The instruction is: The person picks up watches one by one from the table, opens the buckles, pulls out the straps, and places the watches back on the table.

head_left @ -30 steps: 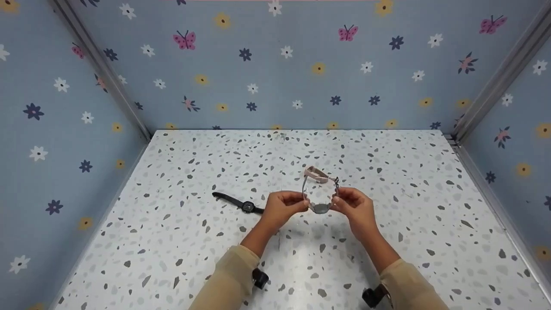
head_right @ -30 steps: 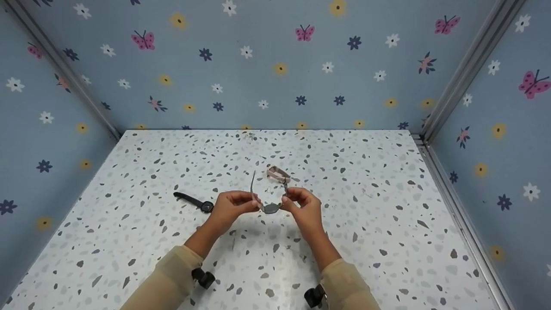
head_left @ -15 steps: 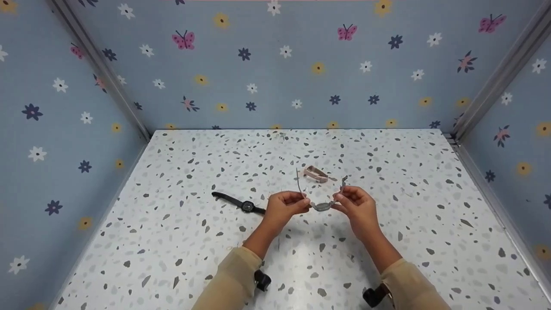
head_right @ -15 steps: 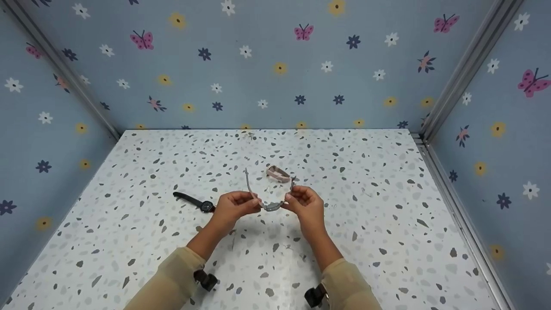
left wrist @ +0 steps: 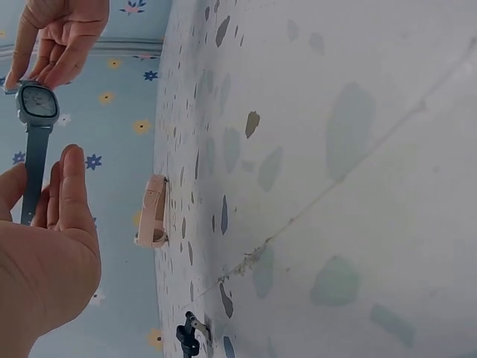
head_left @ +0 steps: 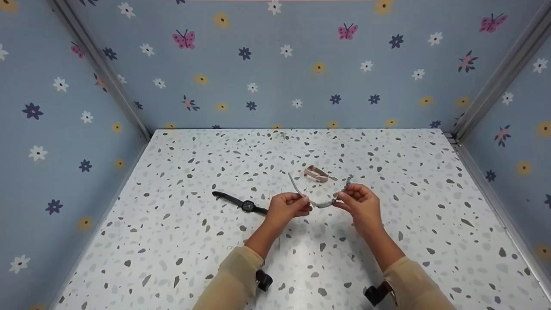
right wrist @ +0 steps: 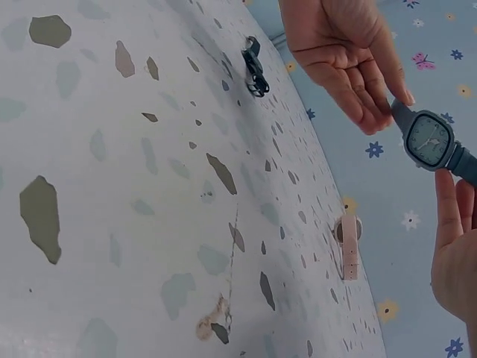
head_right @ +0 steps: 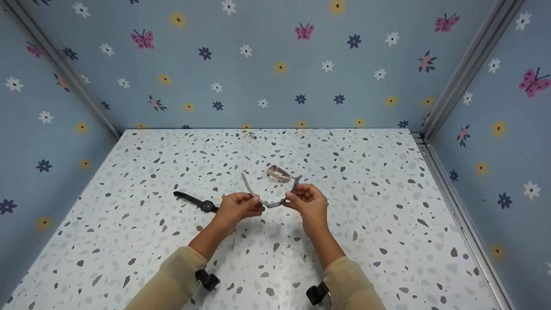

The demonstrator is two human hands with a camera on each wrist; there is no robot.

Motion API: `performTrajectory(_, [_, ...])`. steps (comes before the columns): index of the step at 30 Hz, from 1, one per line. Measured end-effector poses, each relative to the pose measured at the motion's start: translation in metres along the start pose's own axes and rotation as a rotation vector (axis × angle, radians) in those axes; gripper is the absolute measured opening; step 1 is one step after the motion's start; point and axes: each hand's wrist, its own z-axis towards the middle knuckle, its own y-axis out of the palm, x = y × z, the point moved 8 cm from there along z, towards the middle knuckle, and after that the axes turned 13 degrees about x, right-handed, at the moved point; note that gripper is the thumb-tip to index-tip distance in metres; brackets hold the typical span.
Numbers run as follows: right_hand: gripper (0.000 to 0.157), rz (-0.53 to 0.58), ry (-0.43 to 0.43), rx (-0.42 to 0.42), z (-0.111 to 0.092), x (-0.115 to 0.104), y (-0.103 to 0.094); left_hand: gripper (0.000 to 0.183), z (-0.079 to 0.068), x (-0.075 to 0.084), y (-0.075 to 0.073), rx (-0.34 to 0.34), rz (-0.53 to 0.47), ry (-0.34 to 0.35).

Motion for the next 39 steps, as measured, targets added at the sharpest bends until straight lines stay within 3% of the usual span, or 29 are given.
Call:
performTrajectory(5, [0.022,-0.003,-0.009,-0.004,0.002,-0.006,0.001,0.026,0.002,-0.005,0.000,0.004,0.055,-0.039])
performTrajectory(10, [0.024,-0.042,-0.032,0.004,0.004,-0.011,-0.001,0.031,0.003,-0.007,-0.005,0.029,0.145,-0.035])
performTrajectory(17, [0.030,-0.213,-0.078,0.015,0.007,-0.016,-0.006,0.016,0.001,0.002,-0.012,0.082,0.213,0.033])
performTrajectory(28, [0.030,-0.286,-0.111,0.014,0.009,-0.018,-0.010,0.015,-0.001,0.013,-0.017,0.081,0.232,0.104])
performTrajectory(32, [0.031,-0.270,-0.091,0.016,0.010,-0.016,-0.012,0.015,-0.002,0.016,-0.017,0.058,0.302,0.167])
performTrajectory(39, [0.032,-0.273,-0.056,0.037,0.010,-0.012,-0.016,0.019,-0.007,0.026,-0.013,0.037,0.516,0.350])
